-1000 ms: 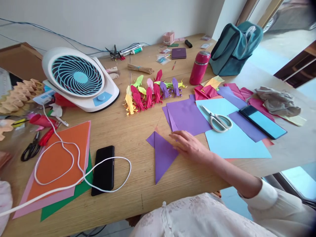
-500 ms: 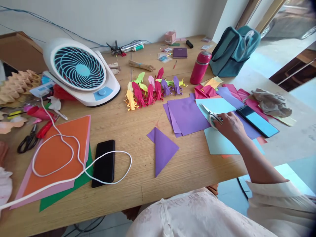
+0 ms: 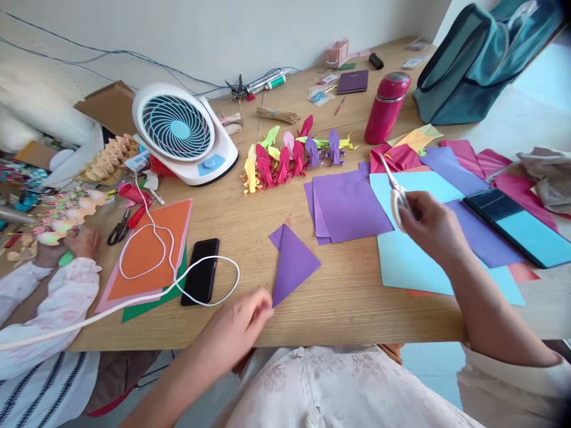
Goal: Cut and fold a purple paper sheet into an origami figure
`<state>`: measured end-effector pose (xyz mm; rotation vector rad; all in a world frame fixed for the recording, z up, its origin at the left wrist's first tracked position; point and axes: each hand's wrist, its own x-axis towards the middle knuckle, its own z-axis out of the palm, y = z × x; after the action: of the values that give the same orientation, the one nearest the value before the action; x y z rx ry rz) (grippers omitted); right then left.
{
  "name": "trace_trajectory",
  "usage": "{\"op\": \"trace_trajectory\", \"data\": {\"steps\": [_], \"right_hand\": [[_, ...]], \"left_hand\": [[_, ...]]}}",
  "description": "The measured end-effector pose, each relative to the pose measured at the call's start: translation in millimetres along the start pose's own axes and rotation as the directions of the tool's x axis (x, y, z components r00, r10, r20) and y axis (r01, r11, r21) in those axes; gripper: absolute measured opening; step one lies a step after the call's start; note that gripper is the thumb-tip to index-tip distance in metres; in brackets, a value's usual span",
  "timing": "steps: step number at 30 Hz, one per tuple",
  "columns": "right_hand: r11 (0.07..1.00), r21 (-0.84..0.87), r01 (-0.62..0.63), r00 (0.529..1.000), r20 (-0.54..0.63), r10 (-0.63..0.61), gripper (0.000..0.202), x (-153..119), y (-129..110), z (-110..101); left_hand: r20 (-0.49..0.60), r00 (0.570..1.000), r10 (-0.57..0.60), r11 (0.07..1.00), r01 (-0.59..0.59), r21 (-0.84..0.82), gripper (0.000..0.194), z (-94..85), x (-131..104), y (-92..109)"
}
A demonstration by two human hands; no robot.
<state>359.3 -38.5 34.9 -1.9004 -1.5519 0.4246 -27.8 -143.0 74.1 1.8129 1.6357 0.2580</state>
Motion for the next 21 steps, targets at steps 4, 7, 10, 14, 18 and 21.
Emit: {"op": "trace_trajectory", "data": {"steps": [4,7,10,14,18,21], "right_hand": [[0.972,0.203,0.114,0.978,0.151,-0.146,0.027,-10.6,-9.0,15.5],[0.970,0.213,0.114,0.972,0.179,-0.154,0.024,-19.0,-6.0,23.2],[0.975,0.185,0.120,0.971,0.183,-0.154,0.022,-25.0,-6.1,25.3],[0.964,0.178,0.196,0.961,0.161,-0.225,0.017,-27.4,-10.1,25.5],[0.949,0.148,0.279,0.945,0.131,-0.299,0.016,-24.8,-8.5,29.7],[0.929,0.098,0.357,0.923,0.114,-0.367,0.014,-22.2,-6.1,33.0]], "left_hand": [[-0.232,0.968,0.099,0.951,-0.023,0.309,0.039,8.7,80.5,18.5],[-0.219,0.975,0.039,0.929,0.045,0.366,0.065,13.3,127.9,23.4],[-0.194,0.981,-0.011,0.917,0.087,0.388,0.068,15.4,146.4,24.5],[-0.145,0.986,-0.084,0.899,0.137,0.416,0.066,14.9,149.7,29.0],[-0.183,0.978,-0.095,0.944,0.147,0.296,0.068,14.3,153.7,27.4],[-0.218,0.974,-0.063,0.983,0.098,0.156,0.055,13.4,157.7,19.4]]}}
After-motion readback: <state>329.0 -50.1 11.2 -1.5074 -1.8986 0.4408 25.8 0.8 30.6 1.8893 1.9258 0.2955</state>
